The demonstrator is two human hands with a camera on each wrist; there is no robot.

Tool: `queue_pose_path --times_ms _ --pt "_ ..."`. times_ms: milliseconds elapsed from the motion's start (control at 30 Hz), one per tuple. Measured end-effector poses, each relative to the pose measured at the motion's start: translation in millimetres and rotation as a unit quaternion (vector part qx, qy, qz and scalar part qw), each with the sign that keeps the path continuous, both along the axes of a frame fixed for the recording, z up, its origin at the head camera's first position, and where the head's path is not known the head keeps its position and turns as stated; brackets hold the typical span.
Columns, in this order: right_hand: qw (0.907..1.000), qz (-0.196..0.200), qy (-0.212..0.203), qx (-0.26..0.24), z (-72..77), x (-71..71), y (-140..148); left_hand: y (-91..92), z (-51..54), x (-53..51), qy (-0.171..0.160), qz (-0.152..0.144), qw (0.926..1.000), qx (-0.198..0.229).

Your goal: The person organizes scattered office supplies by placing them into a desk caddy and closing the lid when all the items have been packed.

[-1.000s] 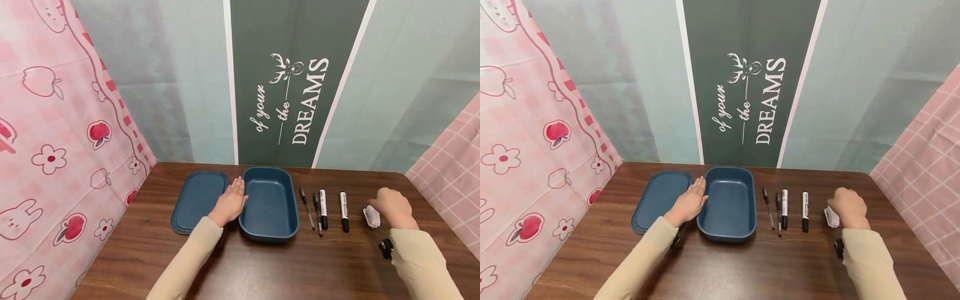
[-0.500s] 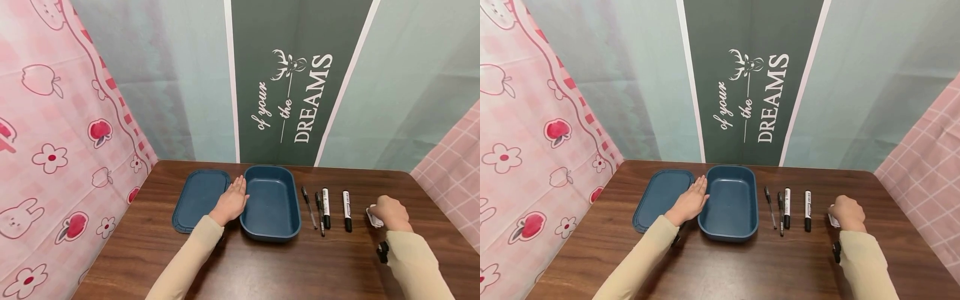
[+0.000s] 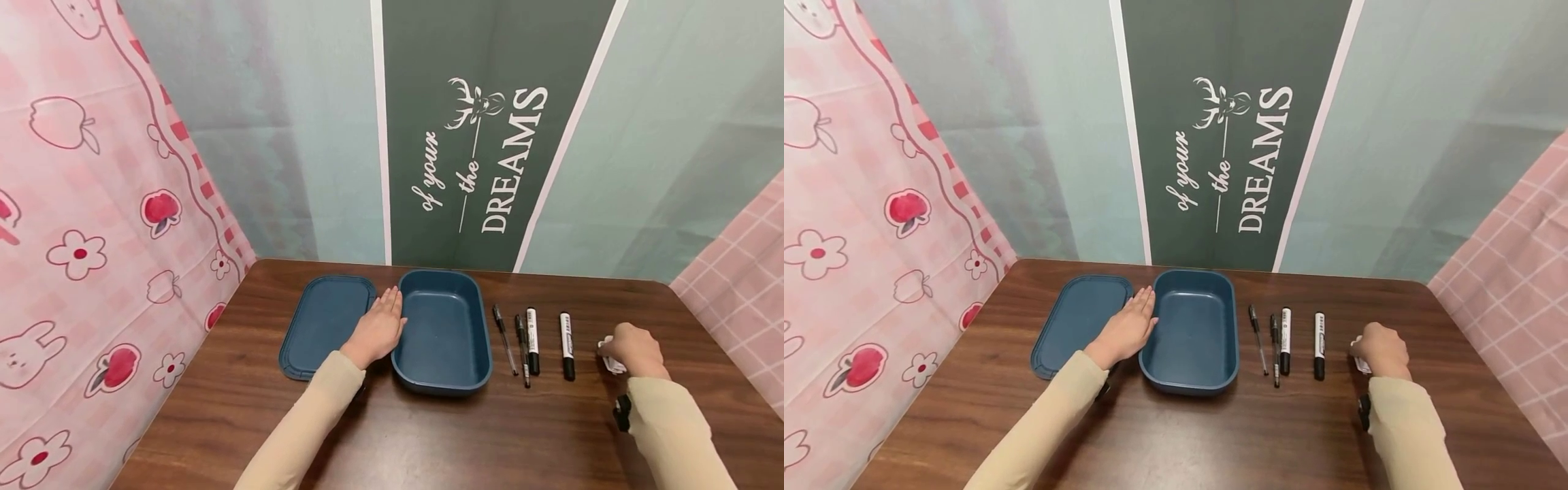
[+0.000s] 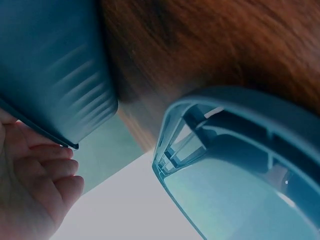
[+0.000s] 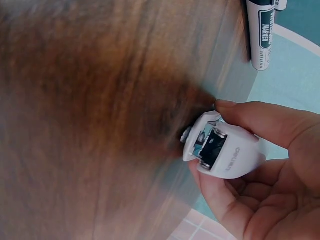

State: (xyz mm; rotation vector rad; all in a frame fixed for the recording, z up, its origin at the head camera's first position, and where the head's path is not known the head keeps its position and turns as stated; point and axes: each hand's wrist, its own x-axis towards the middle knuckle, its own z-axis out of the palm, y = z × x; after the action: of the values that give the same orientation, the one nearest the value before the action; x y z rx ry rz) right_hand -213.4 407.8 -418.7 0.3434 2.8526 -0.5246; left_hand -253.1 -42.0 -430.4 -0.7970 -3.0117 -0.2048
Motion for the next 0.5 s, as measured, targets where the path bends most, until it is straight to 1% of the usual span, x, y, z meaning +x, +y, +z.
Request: queue_pose_path --times_ms 200,367,467,500 --pt "0.9999 0.003 0.012 -0.008 0.7 0.6 -0.5 -1.2 0.0 1.5 0.024 -0.001 0.9997 0.001" --pt "0.9999 0.008 0.01 -0.008 0.9 3.2 0.5 -1.6 -0.5 2.5 0.015 0.001 0.9999 0.008" --pt "0.9999 0.005 0.009 -0.009 -0.4 4.5 1.4 -1.5 -1.6 1.9 0.018 0.001 0.9998 0.009" --pt "0.9999 0.004 0.006 -0.009 -3.2 7.0 1.2 -1.8 -4.3 4.4 0.017 0.0 0.9998 0.009"
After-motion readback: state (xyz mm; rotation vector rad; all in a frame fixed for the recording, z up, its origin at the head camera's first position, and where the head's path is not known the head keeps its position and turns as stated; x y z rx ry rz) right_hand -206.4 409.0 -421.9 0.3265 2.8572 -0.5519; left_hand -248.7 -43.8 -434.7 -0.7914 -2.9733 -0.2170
